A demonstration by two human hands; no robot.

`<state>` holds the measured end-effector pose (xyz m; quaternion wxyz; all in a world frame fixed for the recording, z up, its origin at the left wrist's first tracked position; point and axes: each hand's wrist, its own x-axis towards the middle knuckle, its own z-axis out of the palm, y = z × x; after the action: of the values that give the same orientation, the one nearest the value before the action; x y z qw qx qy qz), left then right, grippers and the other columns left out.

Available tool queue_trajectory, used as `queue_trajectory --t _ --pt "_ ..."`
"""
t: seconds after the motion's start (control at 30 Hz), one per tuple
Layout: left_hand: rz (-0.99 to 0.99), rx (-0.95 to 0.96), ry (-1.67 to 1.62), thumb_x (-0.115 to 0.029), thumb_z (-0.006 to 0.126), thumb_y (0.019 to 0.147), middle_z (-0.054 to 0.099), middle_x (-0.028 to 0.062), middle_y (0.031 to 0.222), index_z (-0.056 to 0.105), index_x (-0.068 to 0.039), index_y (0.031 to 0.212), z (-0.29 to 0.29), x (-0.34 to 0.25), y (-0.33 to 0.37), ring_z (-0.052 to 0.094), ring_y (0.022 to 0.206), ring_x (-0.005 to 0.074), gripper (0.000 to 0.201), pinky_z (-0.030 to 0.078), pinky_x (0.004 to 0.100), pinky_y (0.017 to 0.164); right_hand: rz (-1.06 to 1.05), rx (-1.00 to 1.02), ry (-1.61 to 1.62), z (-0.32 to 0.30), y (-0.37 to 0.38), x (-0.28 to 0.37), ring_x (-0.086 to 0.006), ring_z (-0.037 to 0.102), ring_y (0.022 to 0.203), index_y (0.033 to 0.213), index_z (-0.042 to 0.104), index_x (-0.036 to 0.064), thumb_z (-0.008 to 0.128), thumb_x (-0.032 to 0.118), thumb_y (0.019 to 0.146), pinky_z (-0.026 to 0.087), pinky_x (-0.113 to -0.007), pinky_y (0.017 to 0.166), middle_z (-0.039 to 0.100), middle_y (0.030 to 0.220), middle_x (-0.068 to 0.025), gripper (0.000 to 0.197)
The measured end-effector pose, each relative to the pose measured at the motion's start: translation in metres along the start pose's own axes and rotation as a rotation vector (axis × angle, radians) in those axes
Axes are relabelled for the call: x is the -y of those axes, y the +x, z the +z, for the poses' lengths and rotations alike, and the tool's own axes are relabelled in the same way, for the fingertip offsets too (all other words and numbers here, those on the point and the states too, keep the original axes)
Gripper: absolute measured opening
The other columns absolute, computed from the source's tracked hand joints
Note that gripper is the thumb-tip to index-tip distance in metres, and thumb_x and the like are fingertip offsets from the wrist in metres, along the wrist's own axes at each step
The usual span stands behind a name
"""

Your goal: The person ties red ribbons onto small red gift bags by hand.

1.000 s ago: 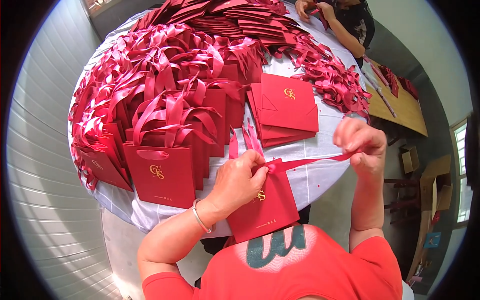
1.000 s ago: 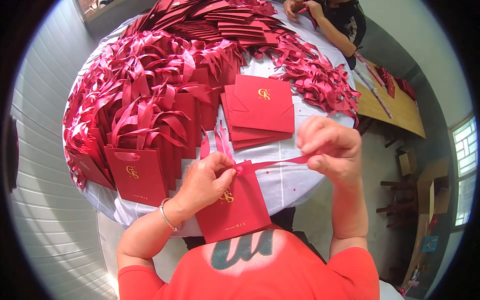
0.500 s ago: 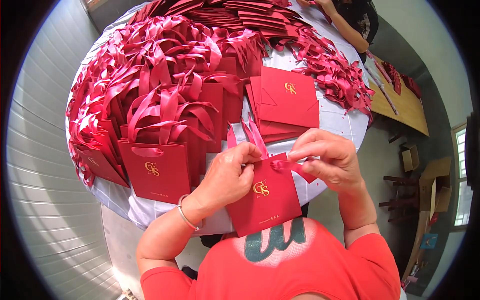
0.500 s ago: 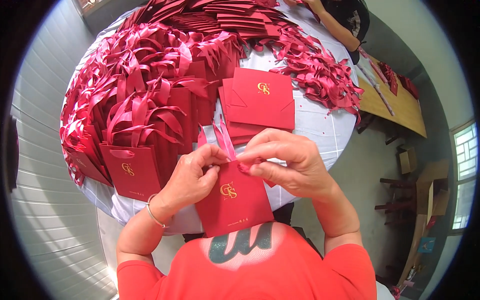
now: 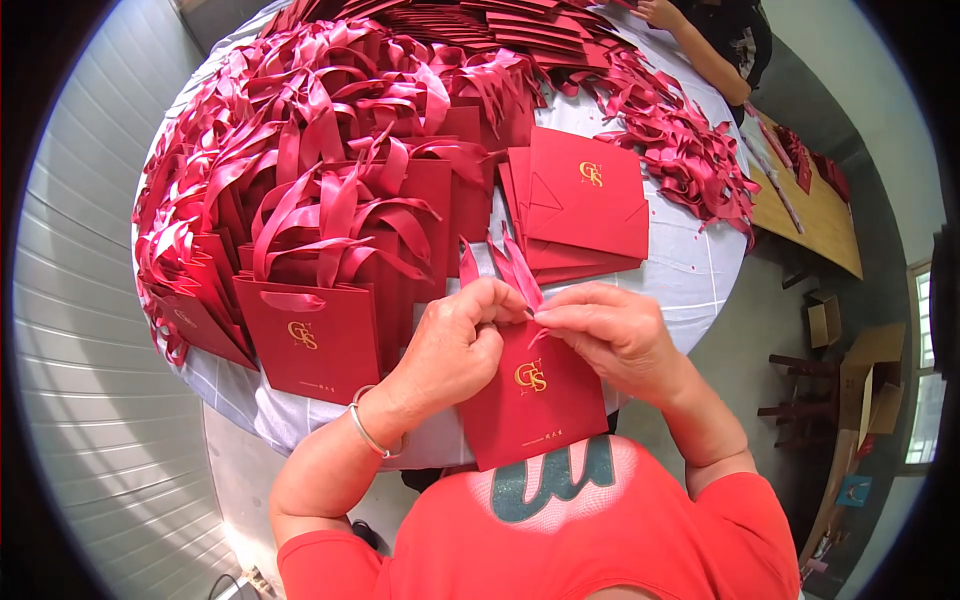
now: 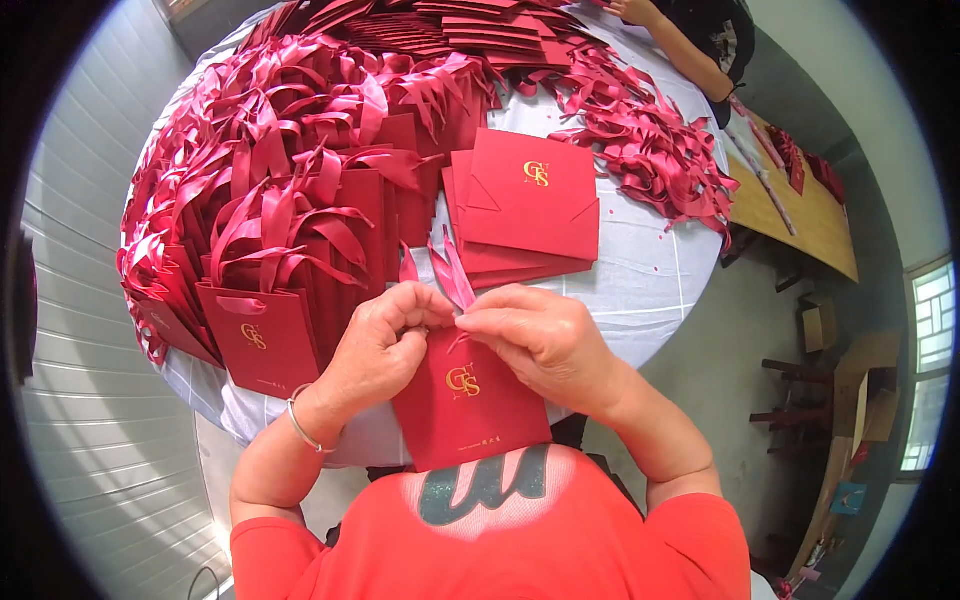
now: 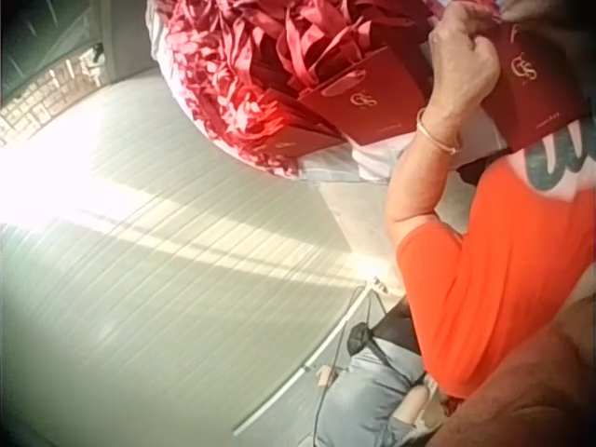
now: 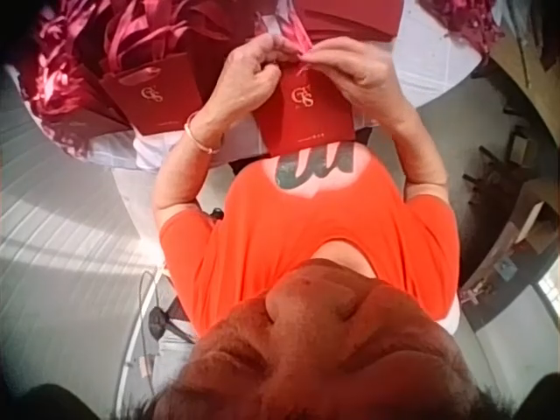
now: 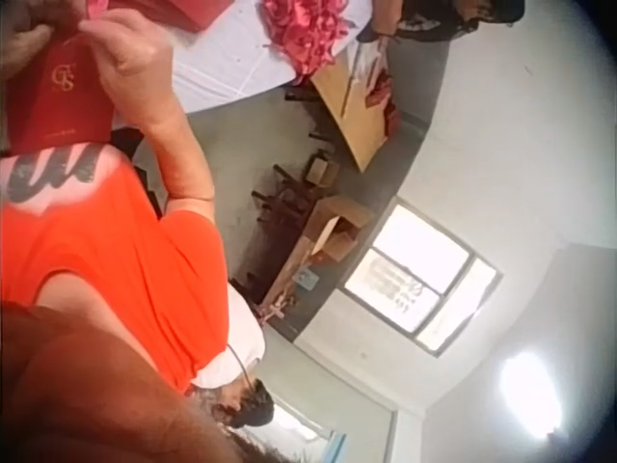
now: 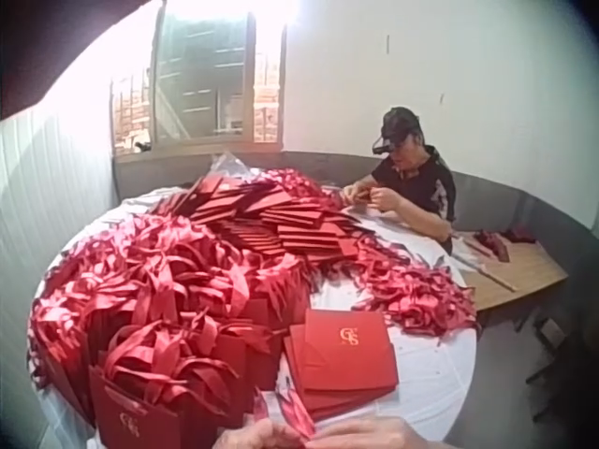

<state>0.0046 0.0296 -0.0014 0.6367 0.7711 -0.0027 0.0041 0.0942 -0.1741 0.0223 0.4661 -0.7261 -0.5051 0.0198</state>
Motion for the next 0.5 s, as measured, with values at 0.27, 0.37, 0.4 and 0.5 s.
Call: queue_trajectory --t 0.27,0.37,0.4,0.5 --pt "-0.071 0.064 -0.176 0.012 0.048 0.081 0.068 0.0077 0.098 0.062 0.004 0.105 -0.016 -0.007 0.003 0.068 0.094 0.0137 0.029 0.054 0.0285 0.087 -0.009 0.009 -0.127 0.011 -0.006 -0.005 -0.027 0.069 0.082 0.101 0.073 0.0044 0.075 -0.003 0.079 0.056 -0.035 0.071 0.069 0.093 -0.0105 0.024" --pt "0.109 0.084 0.172 0.004 0.062 0.08 0.069 0.0074 0.088 0.063 0.001 0.097 -0.025 -0.011 0.002 0.069 0.083 0.0116 0.017 0.055 0.0298 0.076 0.018 0.037 -0.106 0.004 -0.004 -0.008 -0.0263 0.068 0.08 0.099 0.074 0.0046 0.075 -0.003 0.079 0.055 -0.035 0.069 0.068 0.091 -0.0099 0.022" --pt "0.107 0.075 0.17 0.004 0.062 0.08 0.069 0.0074 0.088 0.063 0.001 0.097 -0.026 -0.011 0.001 0.069 0.083 0.0116 0.017 0.055 0.0298 0.076 0.014 0.043 -0.102 0.002 -0.004 -0.009 -0.0256 0.068 0.08 0.098 0.074 0.0043 0.076 -0.003 0.079 0.055 -0.034 0.068 0.068 0.091 -0.01 0.021" --pt "0.163 0.088 0.302 0.004 0.065 0.08 0.069 0.0078 0.088 0.063 0.0 0.097 -0.026 -0.013 0.001 0.069 0.084 0.0117 0.017 0.055 0.0292 0.075 0.034 0.059 -0.083 -0.003 -0.006 -0.012 -0.0255 0.069 0.08 0.098 0.074 0.0037 0.075 -0.004 0.079 0.055 -0.033 0.068 0.068 0.091 -0.0104 0.021"
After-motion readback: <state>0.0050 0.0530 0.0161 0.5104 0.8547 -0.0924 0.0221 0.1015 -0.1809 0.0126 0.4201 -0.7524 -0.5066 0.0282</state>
